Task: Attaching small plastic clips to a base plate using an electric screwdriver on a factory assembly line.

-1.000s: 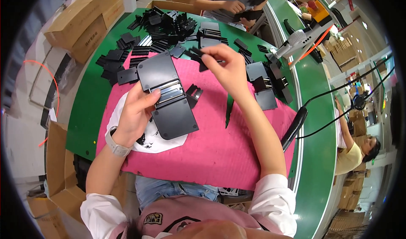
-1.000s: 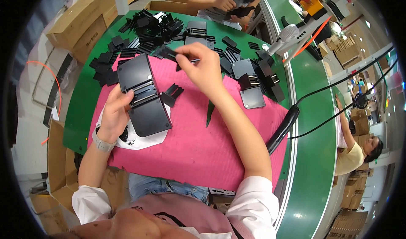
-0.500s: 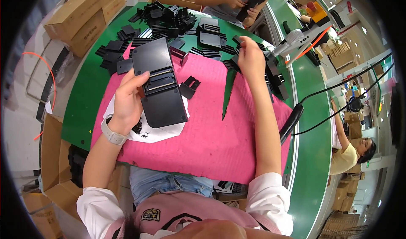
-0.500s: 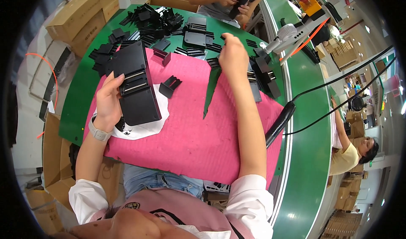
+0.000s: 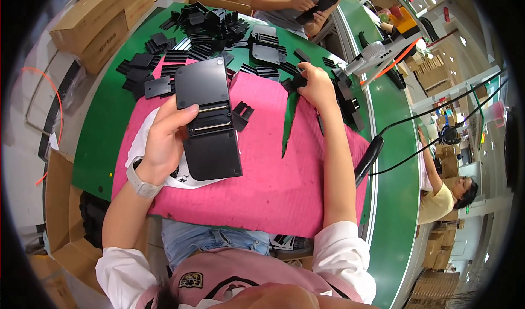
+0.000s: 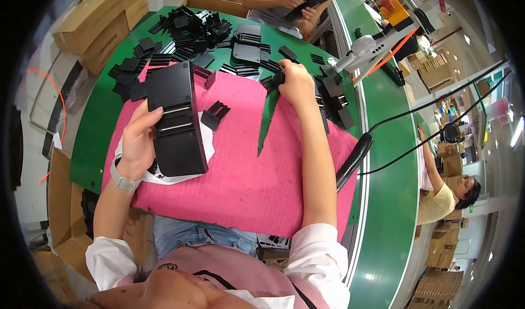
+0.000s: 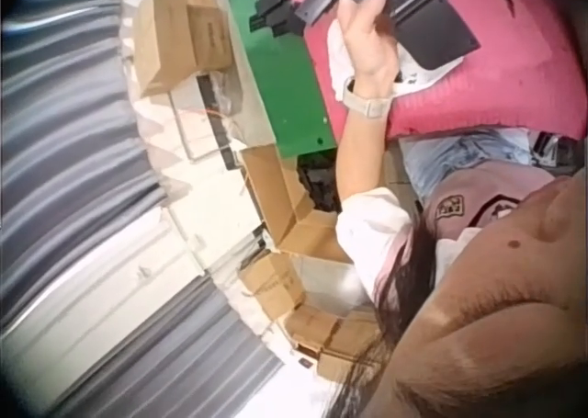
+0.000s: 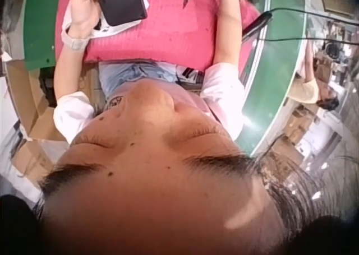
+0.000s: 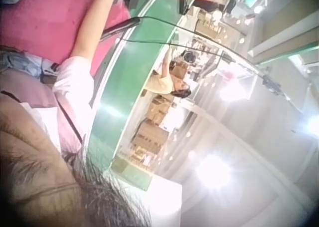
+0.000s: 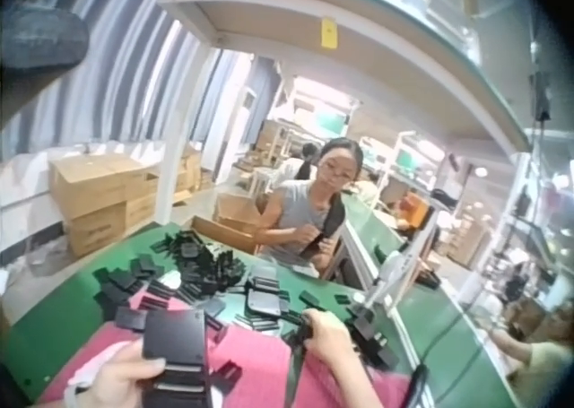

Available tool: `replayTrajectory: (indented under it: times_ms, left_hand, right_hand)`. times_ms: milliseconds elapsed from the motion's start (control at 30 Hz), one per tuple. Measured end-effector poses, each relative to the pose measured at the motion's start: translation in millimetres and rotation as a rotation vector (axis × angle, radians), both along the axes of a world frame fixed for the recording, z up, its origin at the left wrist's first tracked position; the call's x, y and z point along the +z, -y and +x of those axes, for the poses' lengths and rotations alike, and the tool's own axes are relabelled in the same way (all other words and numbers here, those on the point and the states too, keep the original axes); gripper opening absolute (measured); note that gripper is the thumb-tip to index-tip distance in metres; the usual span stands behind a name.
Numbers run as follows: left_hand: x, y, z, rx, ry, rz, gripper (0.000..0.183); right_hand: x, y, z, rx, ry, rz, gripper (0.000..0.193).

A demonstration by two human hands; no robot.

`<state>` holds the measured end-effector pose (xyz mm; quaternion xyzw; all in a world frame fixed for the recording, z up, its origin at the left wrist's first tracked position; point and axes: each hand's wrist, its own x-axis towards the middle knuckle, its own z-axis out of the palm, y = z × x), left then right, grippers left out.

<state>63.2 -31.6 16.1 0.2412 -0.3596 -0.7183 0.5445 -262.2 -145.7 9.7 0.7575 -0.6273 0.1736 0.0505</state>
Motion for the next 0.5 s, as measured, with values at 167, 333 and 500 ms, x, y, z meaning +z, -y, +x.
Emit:
replayTrajectory:
  times_ms: [167, 333, 500]
  left_hand:
    - [0, 2, -3, -0.013, 0.08, -0.052, 0.036]
    - [-4, 3, -6, 0.055, 0.15, -0.085, 0.04]
    - [-12, 1, -8, 0.064, 0.181, -0.188, 0.048]
  right_hand:
    - [14, -10, 16, -0.007, 0.011, -0.13, 0.03]
    - [58, -52, 73, 0.227, 0.808, -0.016, 0.016]
    - [61, -98, 125, 0.392, 1.359, 0.438, 0.023]
